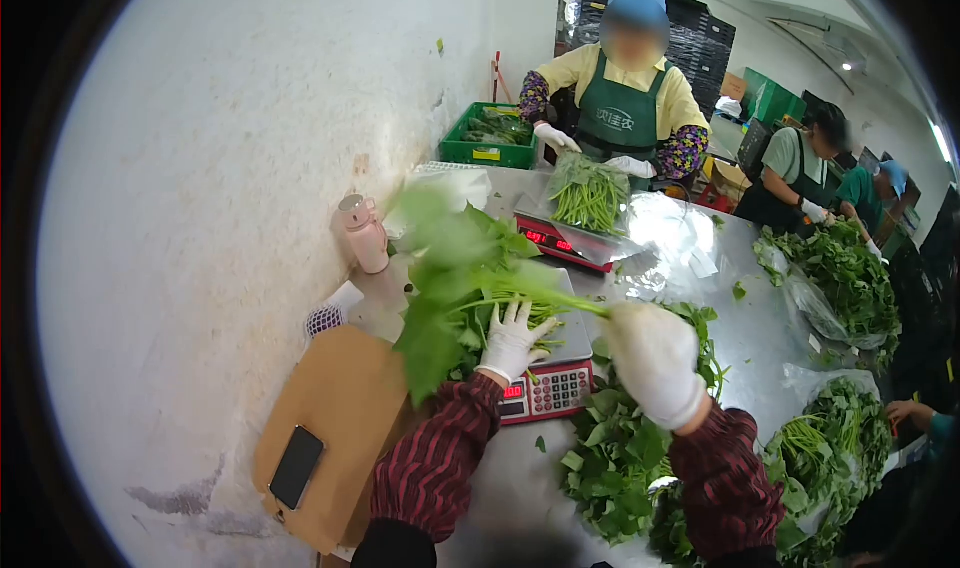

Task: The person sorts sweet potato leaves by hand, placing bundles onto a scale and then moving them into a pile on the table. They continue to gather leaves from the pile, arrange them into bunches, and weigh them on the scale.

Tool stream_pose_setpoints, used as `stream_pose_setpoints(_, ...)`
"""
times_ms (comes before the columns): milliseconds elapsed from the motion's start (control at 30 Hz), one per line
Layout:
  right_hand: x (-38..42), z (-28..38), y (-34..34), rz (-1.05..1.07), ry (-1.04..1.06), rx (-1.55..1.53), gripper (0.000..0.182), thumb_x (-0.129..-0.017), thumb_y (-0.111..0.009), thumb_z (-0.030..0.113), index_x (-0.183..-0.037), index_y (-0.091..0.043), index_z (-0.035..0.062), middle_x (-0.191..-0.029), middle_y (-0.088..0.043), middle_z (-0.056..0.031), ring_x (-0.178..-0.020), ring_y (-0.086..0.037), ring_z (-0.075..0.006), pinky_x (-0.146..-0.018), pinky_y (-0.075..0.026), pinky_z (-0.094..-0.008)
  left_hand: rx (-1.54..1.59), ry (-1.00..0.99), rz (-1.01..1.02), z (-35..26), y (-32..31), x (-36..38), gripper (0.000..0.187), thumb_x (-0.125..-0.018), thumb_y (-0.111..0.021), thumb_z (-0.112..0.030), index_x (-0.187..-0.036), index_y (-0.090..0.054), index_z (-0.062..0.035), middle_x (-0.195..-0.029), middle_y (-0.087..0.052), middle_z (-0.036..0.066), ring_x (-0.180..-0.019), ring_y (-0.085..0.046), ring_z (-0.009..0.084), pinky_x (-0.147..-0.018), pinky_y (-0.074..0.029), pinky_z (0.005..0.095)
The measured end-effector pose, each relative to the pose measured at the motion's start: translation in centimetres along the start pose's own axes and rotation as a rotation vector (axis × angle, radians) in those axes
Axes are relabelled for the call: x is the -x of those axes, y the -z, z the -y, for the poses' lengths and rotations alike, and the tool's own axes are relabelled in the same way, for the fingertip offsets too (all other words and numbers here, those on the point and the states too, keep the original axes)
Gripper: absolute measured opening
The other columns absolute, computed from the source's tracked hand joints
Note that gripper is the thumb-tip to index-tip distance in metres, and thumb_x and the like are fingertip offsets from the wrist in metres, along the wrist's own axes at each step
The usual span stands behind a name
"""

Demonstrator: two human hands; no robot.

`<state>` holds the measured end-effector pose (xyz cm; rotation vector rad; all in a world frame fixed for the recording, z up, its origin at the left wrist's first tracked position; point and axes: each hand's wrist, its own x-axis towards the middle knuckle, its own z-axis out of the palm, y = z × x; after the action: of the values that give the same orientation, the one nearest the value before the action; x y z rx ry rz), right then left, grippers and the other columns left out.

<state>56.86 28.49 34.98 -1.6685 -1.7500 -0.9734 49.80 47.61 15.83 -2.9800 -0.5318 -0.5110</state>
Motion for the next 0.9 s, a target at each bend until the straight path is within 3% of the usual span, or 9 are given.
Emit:
stream_pose_setpoints(133,4.4,1.1,6.1,0.011,-0.438,-0.129,0.014,-0.073,-0.07,0.005,-0.079,-0.057,0.006,-0.07,-0.06,-0.0092,-0.056,-0.056,-0.0259,-0.052,-0.044,-0.0359,0.257,-0.202,-0.183,-0.7,0.4,1.4,0.041,-0.084,-0.058,-0.026,-0.122,-0.055,-0.0128,-0.135,-0.044,0.015,-0.128,-0.038,0.0307,-0.107,-0.026,0.0473)
stream_pose_setpoints(200,8.0,1.9,8.2,0.065,-0.446,-0.128,0.013,-0.075,-0.07,0.009,-0.077,-0.057,0.0066,-0.065,-0.058,-0.0085,-0.054,-0.055,-0.0257,-0.049,-0.043,-0.036,0.212,-0.301,-0.239,-2.8,4.2,4.2,0.034,-0.08,-0.059,-0.016,-0.114,-0.06,-0.0098,-0.126,-0.052,0.011,-0.122,-0.045,0.0267,-0.104,-0.032,0.0423)
stream_pose_setpoints(267,10.6,3.3,11.0,0.385,-0.448,-0.133,0.011,-0.077,-0.068,0.011,-0.078,-0.057,0.0075,-0.063,-0.055,-0.0079,-0.053,-0.054,-0.0253,-0.047,-0.041,-0.0364,0.672,-0.258,-0.241,-4.0,6.9,8.6,0.026,-0.079,-0.06,-0.006,-0.104,-0.065,-0.0074,-0.111,-0.061,0.01,-0.109,-0.055,0.0258,-0.096,-0.041,0.038)
stream_pose_setpoints(333,15.0,4.9,11.9,0.562,-0.295,-0.139,0.007,-0.077,-0.063,0.01,-0.078,-0.057,0.0071,-0.061,-0.053,-0.0072,-0.052,-0.054,-0.0248,-0.046,-0.043,-0.0365,0.973,0.148,-0.346,-4.6,8.7,13.3,0.02,-0.077,-0.06,0.003,-0.095,-0.068,-0.0045,-0.095,-0.066,0.01,-0.092,-0.062,0.0263,-0.084,-0.048,0.0347)
stream_pose_setpoints(400,20.2,6.8,11.2,0.535,-0.182,-0.339,0.007,-0.076,-0.059,0.01,-0.081,-0.057,0.006,-0.064,-0.054,-0.0062,-0.056,-0.056,-0.0233,-0.049,-0.045,-0.0348,0.764,0.356,-0.563,-4.9,11.2,16.7,0.018,-0.077,-0.061,0.005,-0.091,-0.068,-0.0025,-0.09,-0.067,0.012,-0.085,-0.063,0.0275,-0.078,-0.05,0.035)
stream_pose_setpoints(433,21.4,8.1,11.2,0.609,-0.156,-0.343,0.009,-0.076,-0.057,0.01,-0.083,-0.056,0.0058,-0.066,-0.054,-0.006,-0.058,-0.056,-0.0224,-0.051,-0.046,-0.0339,0.693,0.299,-0.577,-5.9,12.3,18.4,0.019,-0.075,-0.061,0.007,-0.091,-0.067,-0.0015,-0.091,-0.066,0.012,-0.084,-0.063,0.0273,-0.078,-0.051,0.0339)
stream_pose_setpoints(600,23.8,13.0,10.3,0.805,-0.088,-0.343,0.011,-0.077,-0.052,0.01,-0.088,-0.053,0.007,-0.071,-0.053,-0.0068,-0.065,-0.056,-0.0207,-0.054,-0.045,-0.0332,0.824,-0.27,-0.123,-15.7,13.1,21.7,0.032,-0.076,-0.065,-0.011,-0.107,-0.062,-0.0036,-0.092,-0.064,0.014,-0.089,-0.061,0.0327,-0.078,-0.049,0.0411)
stream_pose_setpoints(700,23.8,13.9,10.2,0.717,-0.166,-0.422,0.012,-0.079,-0.052,0.012,-0.09,-0.052,0.0068,-0.073,-0.054,-0.008,-0.066,-0.056,-0.0224,-0.055,-0.045,-0.034,0.672,-0.193,0.186,-19.6,9.2,25.0,0.031,-0.077,-0.062,-0.01,-0.108,-0.061,-0.0058,-0.083,-0.061,0.012,-0.081,-0.061,0.0308,-0.07,-0.049,0.04)
stream_pose_setpoints(900,25.4,13.8,11.9,0.555,-0.589,-0.269,0.019,-0.088,-0.058,0.023,-0.087,-0.052,0.0051,-0.061,-0.053,-0.0101,-0.054,-0.057,-0.0285,-0.045,-0.043,-0.0387,0.723,0.008,0.087,-19.4,8.9,25.9,0.022,-0.081,-0.061,-0.011,-0.102,-0.064,-0.0081,-0.078,-0.058,0.011,-0.071,-0.059,0.0294,-0.061,-0.048,0.0368)
